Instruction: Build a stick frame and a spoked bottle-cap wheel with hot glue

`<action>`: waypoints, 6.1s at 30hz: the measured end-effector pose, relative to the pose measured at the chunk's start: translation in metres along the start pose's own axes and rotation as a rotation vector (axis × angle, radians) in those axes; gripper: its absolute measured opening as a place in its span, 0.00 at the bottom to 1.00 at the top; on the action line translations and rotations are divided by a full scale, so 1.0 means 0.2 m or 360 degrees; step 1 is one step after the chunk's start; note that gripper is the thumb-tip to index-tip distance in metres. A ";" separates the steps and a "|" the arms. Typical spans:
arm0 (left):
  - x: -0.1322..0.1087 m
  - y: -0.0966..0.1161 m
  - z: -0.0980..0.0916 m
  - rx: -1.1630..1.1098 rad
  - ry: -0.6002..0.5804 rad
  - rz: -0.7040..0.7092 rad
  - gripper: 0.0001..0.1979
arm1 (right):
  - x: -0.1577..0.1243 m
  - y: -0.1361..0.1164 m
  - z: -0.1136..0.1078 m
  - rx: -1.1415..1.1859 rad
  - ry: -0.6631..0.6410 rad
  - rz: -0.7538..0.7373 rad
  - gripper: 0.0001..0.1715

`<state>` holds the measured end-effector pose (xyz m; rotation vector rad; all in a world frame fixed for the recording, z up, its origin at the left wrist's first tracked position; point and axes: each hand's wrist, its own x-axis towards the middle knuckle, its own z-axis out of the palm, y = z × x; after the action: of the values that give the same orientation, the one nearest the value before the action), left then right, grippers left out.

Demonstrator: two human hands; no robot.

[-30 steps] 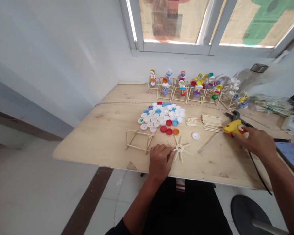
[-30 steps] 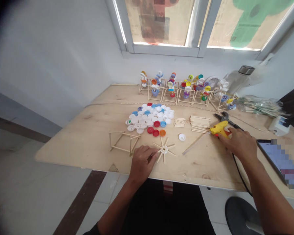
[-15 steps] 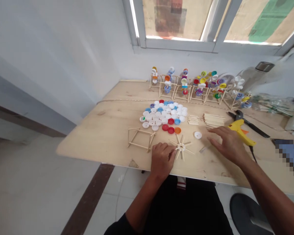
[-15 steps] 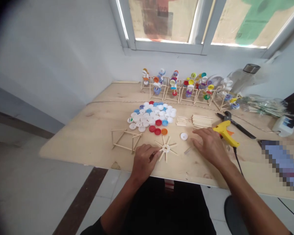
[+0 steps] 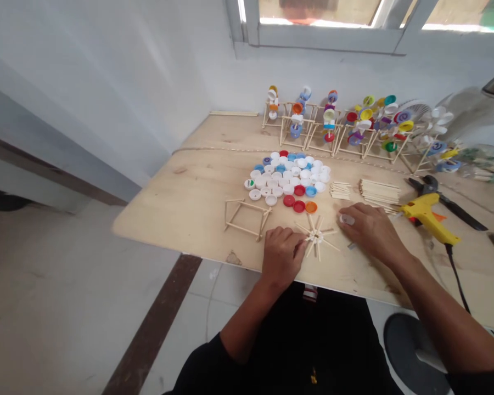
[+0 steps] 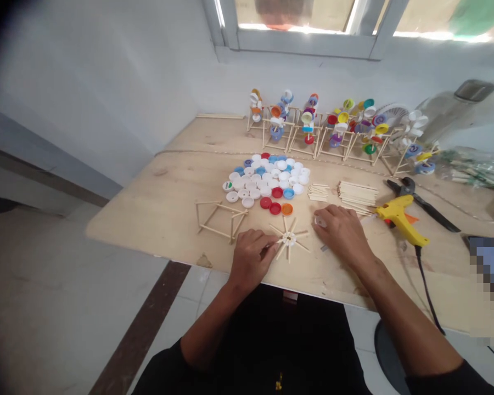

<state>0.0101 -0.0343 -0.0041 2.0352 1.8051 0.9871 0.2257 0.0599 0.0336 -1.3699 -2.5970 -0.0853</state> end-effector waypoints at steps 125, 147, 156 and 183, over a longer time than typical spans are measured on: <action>-0.08 0.08 -0.06 -0.2839 -0.0211 -0.1054 0.19 | -0.18 -0.50 -0.26 0.0801 0.0603 -0.0335 0.12; -0.05 0.10 -0.05 -0.2878 -0.0152 -0.0985 0.17 | -0.17 -0.49 -0.20 0.0823 0.0680 -0.0302 0.13; -0.09 0.09 -0.08 -0.2973 -0.0134 -0.1046 0.17 | -0.21 -0.49 -0.13 0.0772 0.0578 -0.0276 0.16; -0.09 0.05 -0.10 -0.2520 0.0018 -0.1035 0.25 | -0.29 -0.47 -0.07 0.1233 0.0445 0.0595 0.13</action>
<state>0.0053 -0.0573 0.0102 0.4340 0.8372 1.4065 0.1823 -0.0430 0.0403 -1.3578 -1.7911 0.6581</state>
